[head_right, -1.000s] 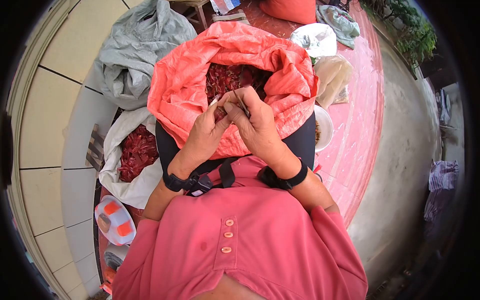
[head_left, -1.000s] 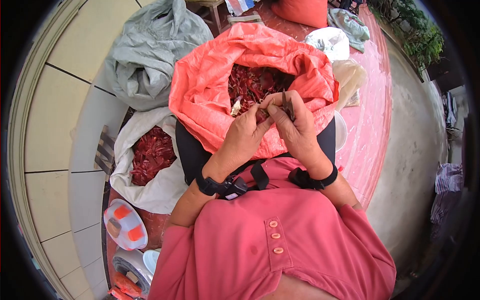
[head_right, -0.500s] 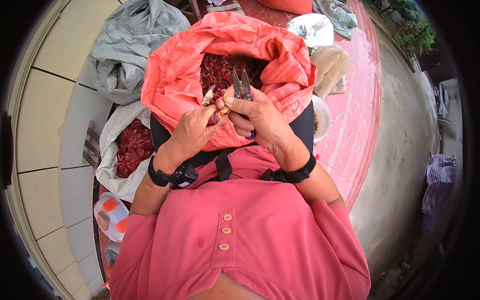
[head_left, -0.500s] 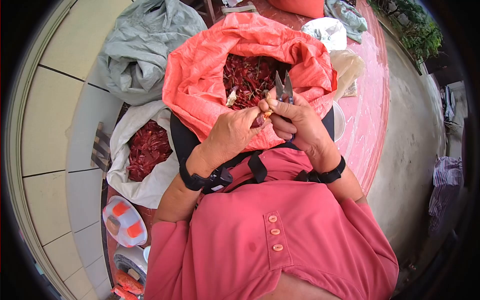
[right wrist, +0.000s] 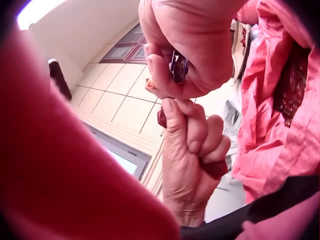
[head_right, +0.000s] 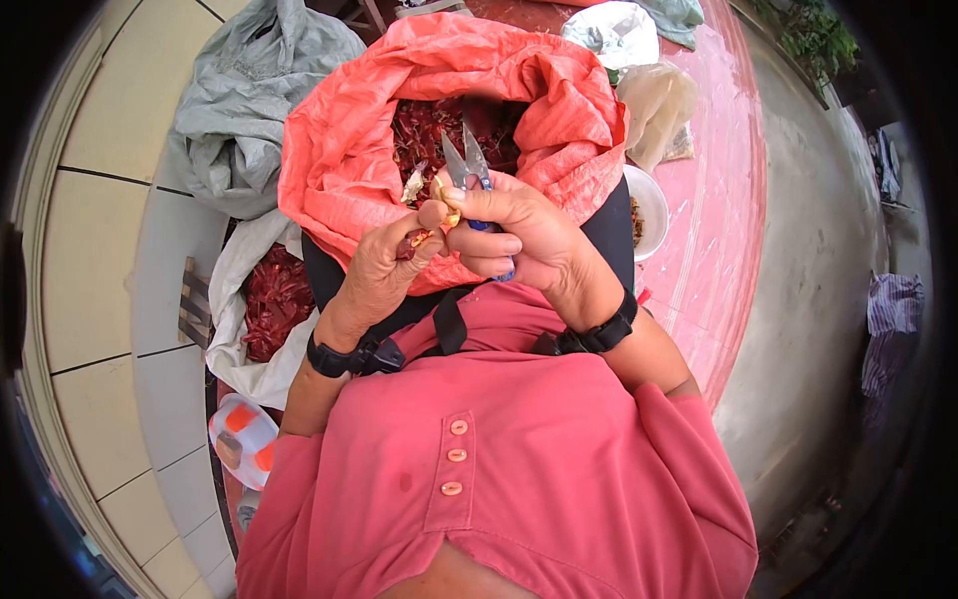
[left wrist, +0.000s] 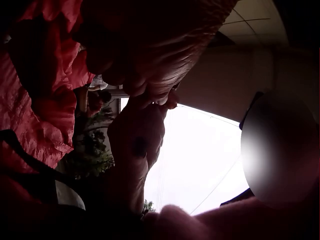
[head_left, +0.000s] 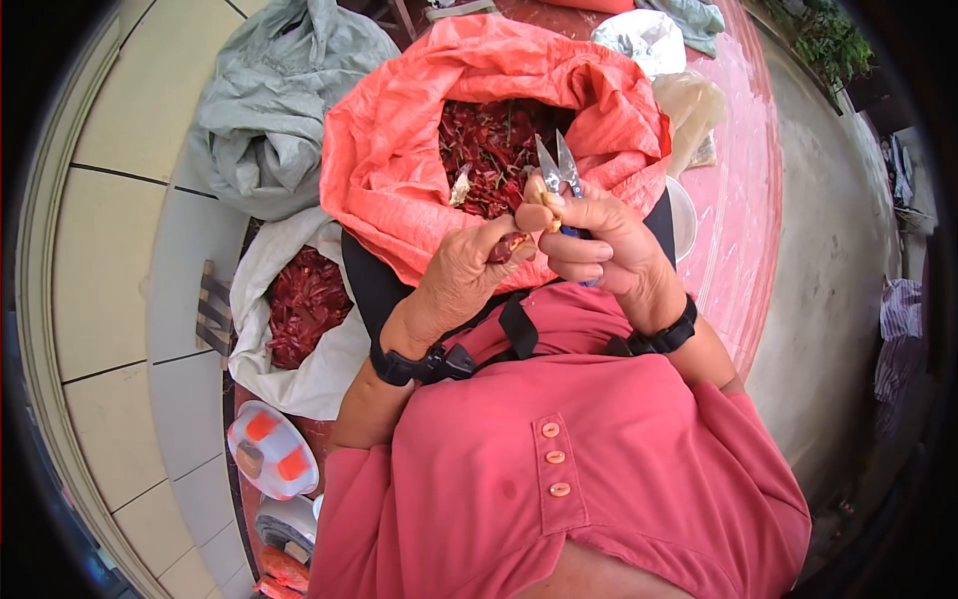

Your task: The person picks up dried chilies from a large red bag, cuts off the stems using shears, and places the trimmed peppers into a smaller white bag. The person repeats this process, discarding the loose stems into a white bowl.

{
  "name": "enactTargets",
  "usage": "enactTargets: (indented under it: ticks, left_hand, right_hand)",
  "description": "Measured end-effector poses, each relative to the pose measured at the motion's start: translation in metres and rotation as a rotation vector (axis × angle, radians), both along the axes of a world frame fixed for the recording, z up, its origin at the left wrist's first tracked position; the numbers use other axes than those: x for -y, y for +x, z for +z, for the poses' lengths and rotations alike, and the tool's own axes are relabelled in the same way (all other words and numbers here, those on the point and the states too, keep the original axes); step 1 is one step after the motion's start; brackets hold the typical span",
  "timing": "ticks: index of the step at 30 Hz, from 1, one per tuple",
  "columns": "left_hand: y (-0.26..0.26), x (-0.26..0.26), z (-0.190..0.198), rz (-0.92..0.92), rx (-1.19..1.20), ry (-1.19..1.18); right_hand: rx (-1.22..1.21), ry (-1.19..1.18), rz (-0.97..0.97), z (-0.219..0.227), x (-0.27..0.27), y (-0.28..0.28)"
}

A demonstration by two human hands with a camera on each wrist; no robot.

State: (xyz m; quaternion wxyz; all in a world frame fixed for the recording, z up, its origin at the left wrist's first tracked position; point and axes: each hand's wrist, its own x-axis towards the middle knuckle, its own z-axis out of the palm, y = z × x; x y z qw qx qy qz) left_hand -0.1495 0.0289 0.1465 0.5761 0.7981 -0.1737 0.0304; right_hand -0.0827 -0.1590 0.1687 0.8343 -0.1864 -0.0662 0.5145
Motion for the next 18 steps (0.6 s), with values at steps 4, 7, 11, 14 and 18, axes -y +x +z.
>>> enactTargets:
  ticks: [4, 7, 11, 14, 18]
  left_hand:
    - [-0.002, -0.004, 0.005, -0.047, -0.016, 0.055]
    - [-0.004, -0.005, 0.014, -0.002, -0.019, -0.03]
    - [-0.011, -0.021, 0.01, 0.138, 0.039, 0.033]
    - [-0.022, -0.055, -0.007, 0.43, -0.048, 0.161]
    - [-0.042, -0.127, -0.043, 0.812, -0.062, 0.661]
  right_hand:
    - [0.541, -0.368, -0.332, 0.027, 0.012, -0.011]
    - [0.799, -0.72, -0.751, 0.025, 0.037, -0.007]
    - [0.79, -1.118, -1.082, -0.007, 0.091, 0.012]
    - [0.88, -1.382, -1.145, -0.059, 0.143, 0.03]
    - [1.053, -1.759, -1.04, -0.122, 0.191, 0.042]
